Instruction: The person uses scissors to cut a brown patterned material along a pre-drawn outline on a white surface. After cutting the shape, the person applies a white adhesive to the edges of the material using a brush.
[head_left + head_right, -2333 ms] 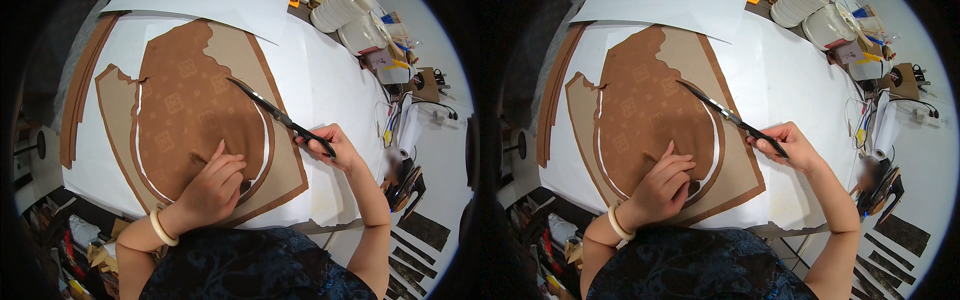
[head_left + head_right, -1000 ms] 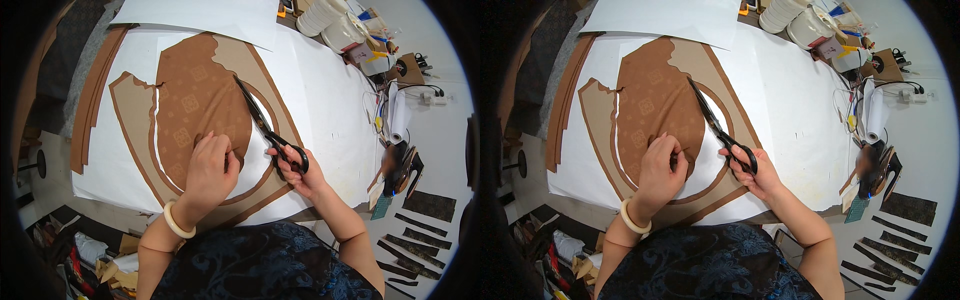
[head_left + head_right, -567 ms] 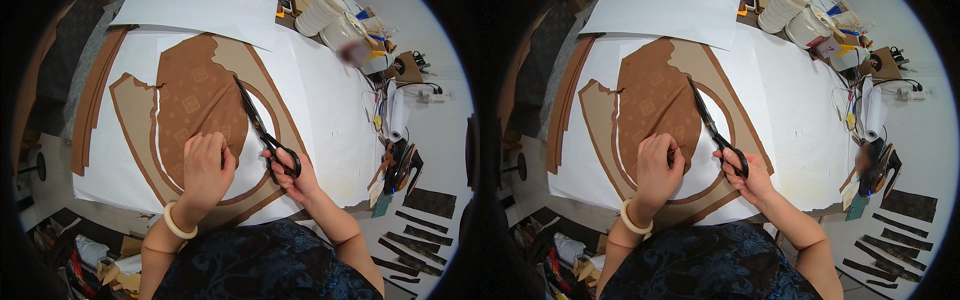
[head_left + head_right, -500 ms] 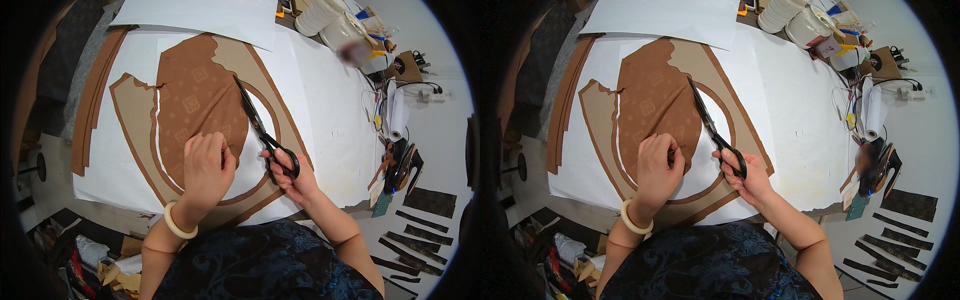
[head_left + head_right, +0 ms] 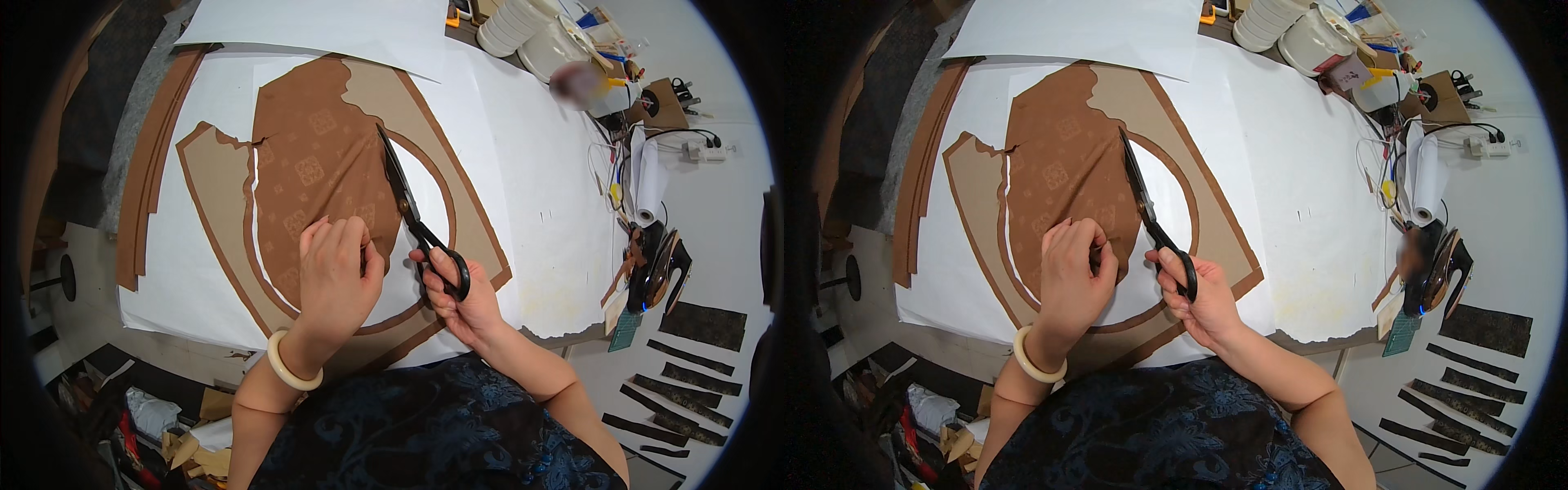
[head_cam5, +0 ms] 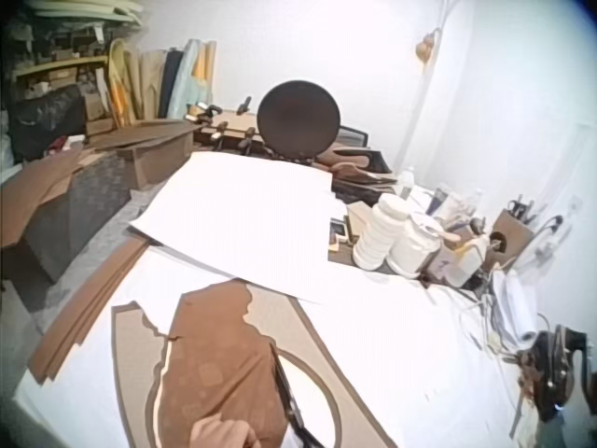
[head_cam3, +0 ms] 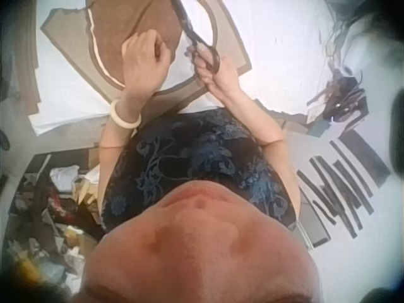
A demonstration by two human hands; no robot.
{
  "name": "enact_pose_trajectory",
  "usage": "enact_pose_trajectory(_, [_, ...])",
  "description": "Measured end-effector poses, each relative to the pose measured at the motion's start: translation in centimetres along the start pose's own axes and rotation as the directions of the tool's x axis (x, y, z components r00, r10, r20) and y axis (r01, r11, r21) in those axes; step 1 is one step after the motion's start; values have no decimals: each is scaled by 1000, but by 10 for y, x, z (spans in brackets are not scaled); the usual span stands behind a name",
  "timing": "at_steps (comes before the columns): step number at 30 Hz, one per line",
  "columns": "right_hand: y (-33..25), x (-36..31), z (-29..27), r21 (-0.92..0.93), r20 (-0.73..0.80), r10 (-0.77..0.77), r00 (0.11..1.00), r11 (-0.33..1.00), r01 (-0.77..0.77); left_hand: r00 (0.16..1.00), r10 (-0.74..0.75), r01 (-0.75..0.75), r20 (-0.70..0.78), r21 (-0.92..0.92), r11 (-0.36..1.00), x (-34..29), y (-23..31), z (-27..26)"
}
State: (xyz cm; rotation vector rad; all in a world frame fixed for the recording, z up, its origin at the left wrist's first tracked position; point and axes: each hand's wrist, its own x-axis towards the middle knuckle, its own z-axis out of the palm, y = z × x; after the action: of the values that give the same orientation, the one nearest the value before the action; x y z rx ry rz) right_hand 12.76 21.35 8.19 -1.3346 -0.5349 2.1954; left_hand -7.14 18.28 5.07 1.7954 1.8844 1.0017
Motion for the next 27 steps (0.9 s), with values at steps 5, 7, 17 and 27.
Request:
enact_pose_trajectory(5, [-11,1,-6,-57,-20,13,1000,998,-14,1000,-10,10,8,-7,1000,0,0,0])
enact_pose_trajectory(7, [-20,3,-14,-70,-10,32,999,997,-32,1000,-17,17,12,-17,1000,0,0,-1])
enact_pose_trajectory(17, [-49,7,-28,-232,-14,22,1000,972,-25,998,-38,41,44,-82,996,2,-2,-2])
enact_pose_trajectory(27, [-78,19,-42,-384,6,32,999,923,-27,997,-45,52,66,-108,993,4,-1,-4])
